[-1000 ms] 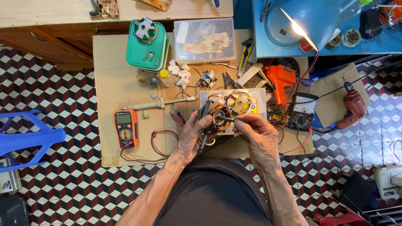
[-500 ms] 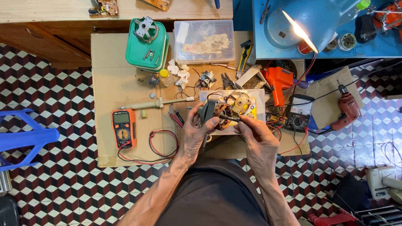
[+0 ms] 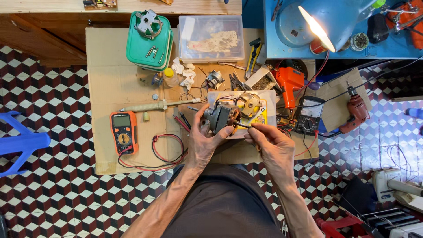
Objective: The person assembles an electrical motor by inserting the rotor into the stator, aligning the commutator, and securing the end caps. They use a hammer to tap the end cap into place and rotate the shaft to check alignment.
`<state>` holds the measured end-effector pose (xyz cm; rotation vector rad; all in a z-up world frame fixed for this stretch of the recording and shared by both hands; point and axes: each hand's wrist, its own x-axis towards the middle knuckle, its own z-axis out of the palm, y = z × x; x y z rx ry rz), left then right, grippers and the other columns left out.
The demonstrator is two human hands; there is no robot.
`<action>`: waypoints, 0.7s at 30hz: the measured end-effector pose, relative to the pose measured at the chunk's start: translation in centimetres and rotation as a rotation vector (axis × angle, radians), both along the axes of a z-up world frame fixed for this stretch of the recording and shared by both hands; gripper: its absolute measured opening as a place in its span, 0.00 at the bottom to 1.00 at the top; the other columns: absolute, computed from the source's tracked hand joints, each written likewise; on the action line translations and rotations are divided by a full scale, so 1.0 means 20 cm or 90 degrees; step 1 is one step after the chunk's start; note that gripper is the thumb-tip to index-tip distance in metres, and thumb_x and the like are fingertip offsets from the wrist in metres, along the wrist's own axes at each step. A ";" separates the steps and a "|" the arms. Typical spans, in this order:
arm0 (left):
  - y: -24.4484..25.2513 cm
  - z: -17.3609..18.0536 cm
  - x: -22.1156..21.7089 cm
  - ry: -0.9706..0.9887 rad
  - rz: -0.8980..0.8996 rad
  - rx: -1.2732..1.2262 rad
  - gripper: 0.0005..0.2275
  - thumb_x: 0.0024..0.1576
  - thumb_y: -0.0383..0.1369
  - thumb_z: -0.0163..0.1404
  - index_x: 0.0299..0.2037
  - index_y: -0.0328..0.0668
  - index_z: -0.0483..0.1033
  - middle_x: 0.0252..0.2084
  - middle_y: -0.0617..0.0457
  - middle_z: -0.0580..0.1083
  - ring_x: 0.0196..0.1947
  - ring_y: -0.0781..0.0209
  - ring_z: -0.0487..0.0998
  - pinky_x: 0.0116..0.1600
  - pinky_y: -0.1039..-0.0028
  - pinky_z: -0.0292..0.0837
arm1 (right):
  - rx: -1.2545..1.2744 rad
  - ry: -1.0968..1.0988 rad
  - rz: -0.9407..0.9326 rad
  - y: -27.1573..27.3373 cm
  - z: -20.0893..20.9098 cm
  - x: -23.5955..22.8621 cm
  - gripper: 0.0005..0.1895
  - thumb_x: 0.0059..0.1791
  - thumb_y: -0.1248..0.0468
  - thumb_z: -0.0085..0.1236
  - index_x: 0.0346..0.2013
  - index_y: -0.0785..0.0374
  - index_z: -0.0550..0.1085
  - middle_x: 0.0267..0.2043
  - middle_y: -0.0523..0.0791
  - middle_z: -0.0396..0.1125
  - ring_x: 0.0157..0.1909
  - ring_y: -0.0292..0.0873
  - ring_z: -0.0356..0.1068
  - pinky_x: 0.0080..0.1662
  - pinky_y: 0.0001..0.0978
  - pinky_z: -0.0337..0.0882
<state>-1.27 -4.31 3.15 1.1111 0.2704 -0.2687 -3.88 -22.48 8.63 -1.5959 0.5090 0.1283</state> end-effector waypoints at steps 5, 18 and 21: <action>-0.01 -0.01 -0.01 0.011 0.018 -0.032 0.41 0.47 0.36 0.66 0.70 0.39 0.55 0.59 0.44 0.71 0.57 0.59 0.76 0.59 0.70 0.77 | -0.048 -0.088 0.021 0.06 -0.01 0.00 0.13 0.53 0.70 0.57 0.51 0.71 0.76 0.42 0.50 0.77 0.43 0.36 0.78 0.48 0.23 0.78; -0.03 -0.12 0.04 0.128 0.199 -0.280 0.18 0.64 0.42 0.52 0.58 0.47 0.61 0.46 0.54 0.71 0.40 0.66 0.74 0.34 0.77 0.74 | -0.239 -0.229 0.081 0.15 0.14 0.01 0.11 0.52 0.72 0.60 0.49 0.69 0.76 0.42 0.45 0.75 0.44 0.31 0.75 0.48 0.21 0.77; -0.02 -0.09 0.04 0.172 0.194 -0.306 0.17 0.62 0.41 0.52 0.57 0.49 0.62 0.45 0.54 0.74 0.42 0.64 0.76 0.39 0.73 0.77 | -0.276 -0.210 0.075 0.16 0.15 0.02 0.11 0.52 0.72 0.61 0.49 0.68 0.77 0.40 0.44 0.75 0.40 0.31 0.73 0.43 0.21 0.76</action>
